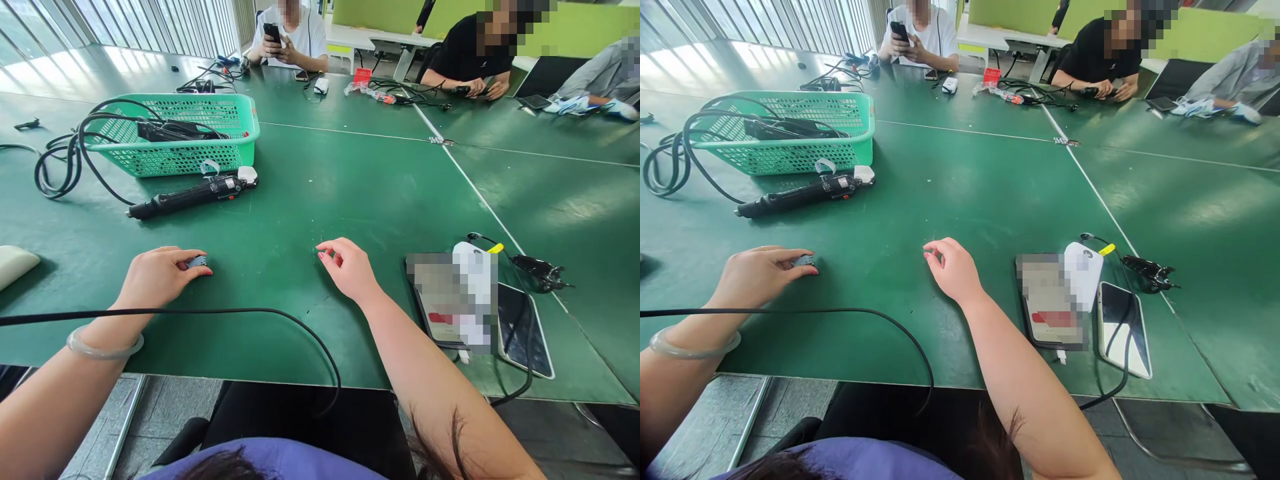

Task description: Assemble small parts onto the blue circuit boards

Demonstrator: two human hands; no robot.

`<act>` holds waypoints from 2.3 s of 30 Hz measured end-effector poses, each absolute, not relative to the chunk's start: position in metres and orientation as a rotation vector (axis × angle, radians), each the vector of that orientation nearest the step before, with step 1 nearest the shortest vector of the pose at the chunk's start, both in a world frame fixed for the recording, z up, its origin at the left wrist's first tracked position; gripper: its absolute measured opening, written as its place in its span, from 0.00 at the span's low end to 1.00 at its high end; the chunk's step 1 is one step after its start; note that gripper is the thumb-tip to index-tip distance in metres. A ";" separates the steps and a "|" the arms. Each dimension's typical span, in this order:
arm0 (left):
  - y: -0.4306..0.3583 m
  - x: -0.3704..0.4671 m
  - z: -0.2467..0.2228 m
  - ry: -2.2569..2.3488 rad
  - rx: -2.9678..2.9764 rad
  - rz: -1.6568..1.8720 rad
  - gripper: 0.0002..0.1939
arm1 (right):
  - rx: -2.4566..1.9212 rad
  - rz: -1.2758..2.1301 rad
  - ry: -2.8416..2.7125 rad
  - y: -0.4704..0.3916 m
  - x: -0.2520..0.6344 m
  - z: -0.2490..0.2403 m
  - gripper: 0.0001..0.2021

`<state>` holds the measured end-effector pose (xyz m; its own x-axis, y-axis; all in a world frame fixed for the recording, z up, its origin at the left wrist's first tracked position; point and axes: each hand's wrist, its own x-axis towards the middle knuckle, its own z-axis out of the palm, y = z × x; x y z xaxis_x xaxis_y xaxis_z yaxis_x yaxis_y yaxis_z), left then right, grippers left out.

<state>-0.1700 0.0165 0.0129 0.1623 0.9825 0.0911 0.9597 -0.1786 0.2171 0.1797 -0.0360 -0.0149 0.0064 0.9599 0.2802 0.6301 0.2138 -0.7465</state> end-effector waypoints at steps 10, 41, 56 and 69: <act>0.016 -0.174 0.011 1.816 2.379 0.376 0.16 | -1.501 0.550 -1.702 -0.037 0.180 -0.014 0.09; 0.010 -0.005 0.013 0.987 1.196 0.871 0.23 | -1.664 0.702 -1.897 -0.036 0.192 -0.010 0.12; 0.003 -0.001 0.008 0.949 0.831 0.740 0.18 | -1.529 0.774 -1.509 -0.039 0.183 -0.009 0.12; -0.002 0.001 0.009 0.957 1.220 0.627 0.28 | -1.290 1.269 -0.815 -0.035 0.168 -0.006 0.23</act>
<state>0.0008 -0.0024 0.0087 0.4850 0.8324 -0.2681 0.0870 0.2591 0.9619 0.1684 -0.0355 -0.0061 0.1907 0.9597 -0.2067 -0.2110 -0.1656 -0.9634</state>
